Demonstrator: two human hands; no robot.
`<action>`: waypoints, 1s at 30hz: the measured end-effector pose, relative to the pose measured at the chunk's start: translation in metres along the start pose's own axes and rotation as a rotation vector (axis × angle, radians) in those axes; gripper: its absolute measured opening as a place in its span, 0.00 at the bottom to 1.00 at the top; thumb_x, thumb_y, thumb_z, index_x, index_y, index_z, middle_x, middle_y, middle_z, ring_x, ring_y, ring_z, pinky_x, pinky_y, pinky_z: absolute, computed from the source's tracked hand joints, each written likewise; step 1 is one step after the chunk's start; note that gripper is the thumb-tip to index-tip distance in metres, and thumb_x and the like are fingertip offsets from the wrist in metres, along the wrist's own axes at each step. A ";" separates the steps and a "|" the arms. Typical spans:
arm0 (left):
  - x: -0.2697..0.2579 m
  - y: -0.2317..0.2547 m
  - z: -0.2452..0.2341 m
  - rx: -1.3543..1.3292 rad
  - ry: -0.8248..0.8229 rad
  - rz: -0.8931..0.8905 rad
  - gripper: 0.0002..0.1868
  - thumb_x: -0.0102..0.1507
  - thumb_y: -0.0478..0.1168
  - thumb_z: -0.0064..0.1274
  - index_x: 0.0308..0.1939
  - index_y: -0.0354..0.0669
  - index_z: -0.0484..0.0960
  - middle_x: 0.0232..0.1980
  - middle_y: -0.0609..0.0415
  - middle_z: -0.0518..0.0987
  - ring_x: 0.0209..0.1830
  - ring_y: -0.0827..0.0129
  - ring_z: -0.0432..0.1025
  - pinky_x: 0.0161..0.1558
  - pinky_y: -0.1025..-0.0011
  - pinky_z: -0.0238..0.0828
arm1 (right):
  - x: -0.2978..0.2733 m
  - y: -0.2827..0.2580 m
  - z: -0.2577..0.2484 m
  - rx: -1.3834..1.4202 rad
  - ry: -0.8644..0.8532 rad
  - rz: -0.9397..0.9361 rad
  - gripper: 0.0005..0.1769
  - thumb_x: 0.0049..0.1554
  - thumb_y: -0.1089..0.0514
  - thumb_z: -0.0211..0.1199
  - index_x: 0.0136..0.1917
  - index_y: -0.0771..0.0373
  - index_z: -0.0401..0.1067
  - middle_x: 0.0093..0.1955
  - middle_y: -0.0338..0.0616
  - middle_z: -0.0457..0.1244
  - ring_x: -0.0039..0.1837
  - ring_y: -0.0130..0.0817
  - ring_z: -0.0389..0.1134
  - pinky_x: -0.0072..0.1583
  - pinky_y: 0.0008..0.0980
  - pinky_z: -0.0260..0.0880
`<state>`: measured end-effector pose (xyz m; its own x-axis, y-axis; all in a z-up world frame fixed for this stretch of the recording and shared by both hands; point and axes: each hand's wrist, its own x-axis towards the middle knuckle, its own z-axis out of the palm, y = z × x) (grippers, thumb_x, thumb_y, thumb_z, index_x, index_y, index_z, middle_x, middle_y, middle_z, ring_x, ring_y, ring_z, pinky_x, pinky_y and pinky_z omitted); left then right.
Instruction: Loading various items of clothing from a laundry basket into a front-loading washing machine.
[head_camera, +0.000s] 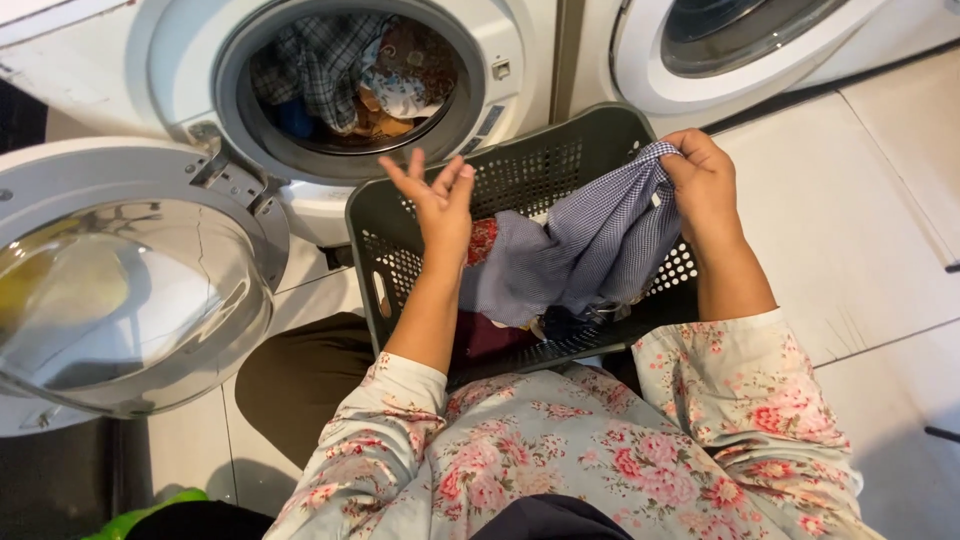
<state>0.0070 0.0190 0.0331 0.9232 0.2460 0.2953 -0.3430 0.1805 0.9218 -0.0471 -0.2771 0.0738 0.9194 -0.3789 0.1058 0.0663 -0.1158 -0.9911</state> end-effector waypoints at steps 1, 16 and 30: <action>0.003 0.000 -0.002 0.000 0.009 0.003 0.61 0.67 0.27 0.56 0.78 0.54 0.15 0.78 0.27 0.44 0.70 0.33 0.64 0.67 0.48 0.68 | 0.001 0.000 0.001 -0.001 -0.009 -0.003 0.11 0.60 0.68 0.53 0.51 0.60 0.74 0.39 0.35 0.66 0.43 0.21 0.69 0.48 0.18 0.69; -0.011 0.047 -0.002 -0.027 0.074 0.173 0.61 0.66 0.27 0.55 0.80 0.64 0.20 0.81 0.36 0.42 0.70 0.43 0.67 0.65 0.59 0.73 | -0.011 -0.012 0.012 0.025 -0.056 0.005 0.09 0.59 0.66 0.54 0.50 0.59 0.74 0.36 0.32 0.62 0.40 0.17 0.65 0.45 0.15 0.63; -0.068 -0.071 0.016 0.063 -0.540 -0.901 0.38 0.65 0.60 0.58 0.72 0.42 0.69 0.76 0.31 0.59 0.78 0.32 0.47 0.68 0.36 0.55 | -0.020 -0.017 0.014 0.113 -0.165 -0.001 0.11 0.56 0.68 0.55 0.49 0.62 0.76 0.35 0.36 0.64 0.40 0.21 0.67 0.46 0.19 0.67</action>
<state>-0.0288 -0.0254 -0.0483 0.7924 -0.4146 -0.4475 0.5041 0.0317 0.8631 -0.0610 -0.2552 0.0876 0.9698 -0.2218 0.1010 0.1016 -0.0088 -0.9948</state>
